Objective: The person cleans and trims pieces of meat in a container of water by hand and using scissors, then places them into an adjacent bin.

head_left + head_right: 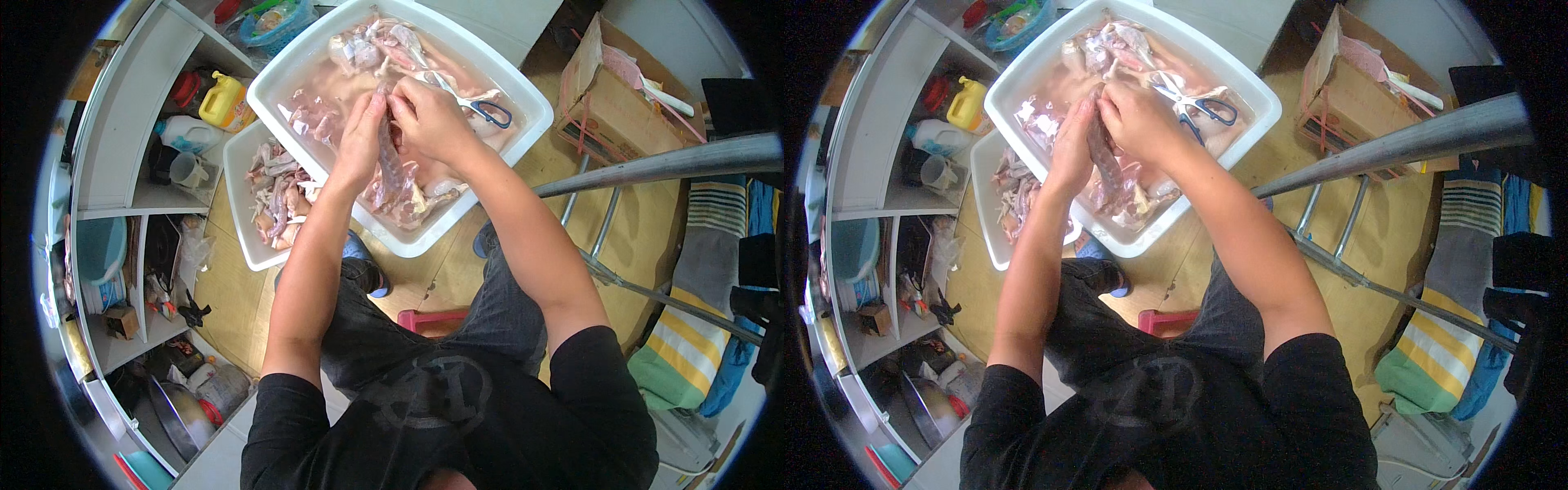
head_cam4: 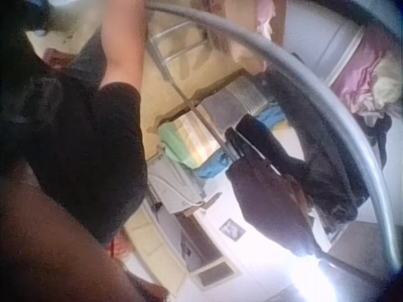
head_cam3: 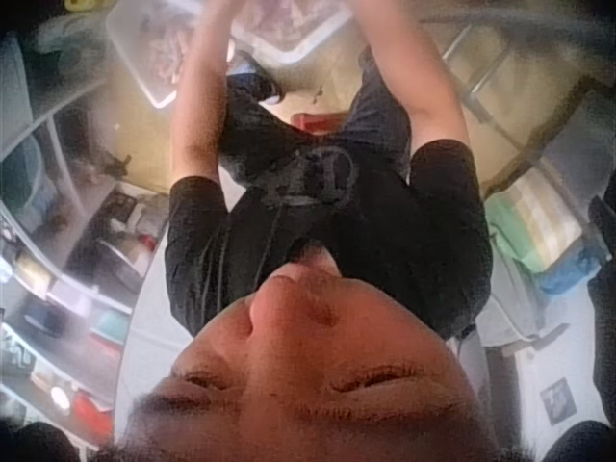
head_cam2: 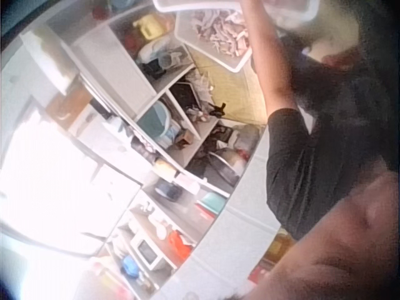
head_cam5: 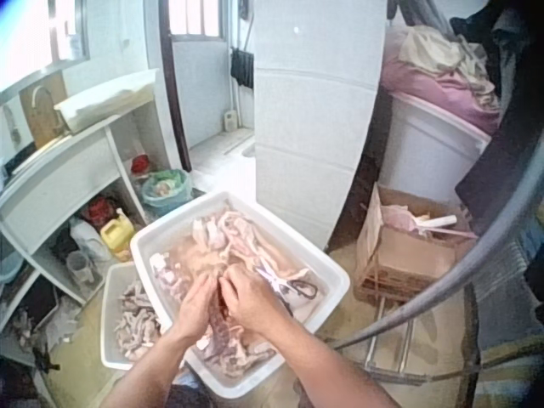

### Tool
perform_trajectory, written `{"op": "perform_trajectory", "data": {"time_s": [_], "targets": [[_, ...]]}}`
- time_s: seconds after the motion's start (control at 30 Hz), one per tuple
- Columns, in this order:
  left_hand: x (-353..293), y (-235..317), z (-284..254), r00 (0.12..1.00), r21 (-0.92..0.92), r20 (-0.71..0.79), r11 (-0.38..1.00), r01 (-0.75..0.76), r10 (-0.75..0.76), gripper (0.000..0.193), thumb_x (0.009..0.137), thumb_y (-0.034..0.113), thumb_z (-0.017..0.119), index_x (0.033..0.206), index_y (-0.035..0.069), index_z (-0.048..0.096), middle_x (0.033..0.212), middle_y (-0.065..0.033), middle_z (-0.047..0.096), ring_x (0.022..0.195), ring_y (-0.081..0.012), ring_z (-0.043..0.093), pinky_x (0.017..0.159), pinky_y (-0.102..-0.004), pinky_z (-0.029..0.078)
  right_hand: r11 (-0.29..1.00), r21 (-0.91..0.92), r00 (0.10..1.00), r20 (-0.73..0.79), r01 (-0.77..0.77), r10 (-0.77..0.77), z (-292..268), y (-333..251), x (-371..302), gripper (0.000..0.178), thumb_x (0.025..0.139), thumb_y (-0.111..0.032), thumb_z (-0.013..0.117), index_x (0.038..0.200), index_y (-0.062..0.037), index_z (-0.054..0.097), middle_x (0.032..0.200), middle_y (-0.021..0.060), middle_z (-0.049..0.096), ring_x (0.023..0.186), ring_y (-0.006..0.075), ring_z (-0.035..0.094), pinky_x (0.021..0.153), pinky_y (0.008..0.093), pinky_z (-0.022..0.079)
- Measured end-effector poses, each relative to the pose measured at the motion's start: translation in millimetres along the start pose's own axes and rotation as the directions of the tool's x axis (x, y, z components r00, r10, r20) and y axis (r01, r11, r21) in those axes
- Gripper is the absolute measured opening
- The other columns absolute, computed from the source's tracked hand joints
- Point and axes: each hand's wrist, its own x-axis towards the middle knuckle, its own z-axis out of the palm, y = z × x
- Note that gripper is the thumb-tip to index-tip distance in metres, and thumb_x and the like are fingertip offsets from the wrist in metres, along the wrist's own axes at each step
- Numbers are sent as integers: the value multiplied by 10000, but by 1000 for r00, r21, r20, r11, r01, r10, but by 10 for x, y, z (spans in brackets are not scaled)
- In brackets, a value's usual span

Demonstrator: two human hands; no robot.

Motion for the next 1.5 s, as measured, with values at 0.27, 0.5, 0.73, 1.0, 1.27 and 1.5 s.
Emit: {"op": "perform_trajectory", "data": {"time_s": [0.27, 0.5, 0.73, 1.0, 1.27, 1.5], "targets": [[-36, 210, -78, 995, -10, -72, 998, 65, -66, 286, 1045, 311, 482, 1069, 39, 568, 718, -45, 534, 552, -126, 501, 501, -291, 459, 964, -237, 985, -92, 120, -145, -31, 127, -4, 91, 920, -103, 585, 940, -15, 595, 848, 183, 671, 738, 390, 650, 650, 436, 511], [-3, 106, -112, 999, -81, -2, 996, 32, -32, 252, 1050, 272, 428, 1048, 54, 553, 762, -48, 546, 601, -128, 513, 536, -288, 473, 996, 88, 998, -63, 14, -8, -7, -131, -39, 153, 908, -103, 651, 1014, 6, 637, 826, 133, 690, 717, 230, 689, 652, 338, 528], [-33, 70, -42, 999, 167, -20, 985, -45, 49, 272, 1053, 280, 430, 1024, 45, 563, 772, -30, 550, 627, -102, 511, 537, -261, 456, 947, 247, 976, -26, -204, 217, 62, -94, -35, 149, 889, -130, 665, 931, 13, 667, 744, 130, 690, 667, 185, 687, 635, 317, 534], [-21, 70, 53, 991, 420, -40, 902, -97, 125, 316, 1047, 282, 439, 1157, 25, 586, 764, -27, 560, 606, -90, 523, 523, -249, 441, 981, -124, 982, -134, -150, 133, 37, -59, -14, 147, 815, -159, 653, 826, -15, 625, 730, 149, 663, 685, 311, 660, 648, 407, 520], [-17, 126, -13, 993, 2, -66, 995, 95, -94, 286, 1042, 298, 460, 1126, 45, 565, 726, -44, 567, 587, -118, 531, 514, -271, 465, 952, 252, 979, -58, -176, 196, -69, 48, -21, 170, 892, -177, 608, 890, -8, 629, 797, 158, 680, 726, 277, 658, 688, 370, 516], [-33, 67, 1, 999, 74, -22, 997, 25, -23, 287, 1052, 292, 452, 1121, 36, 563, 765, -47, 582, 608, -110, 526, 546, -264, 466, 985, 48, 986, 4, -166, 166, -42, -23, -48, 209, 958, -198, 576, 913, 5, 588, 788, 154, 668, 732, 262, 652, 672, 363, 499]]}}
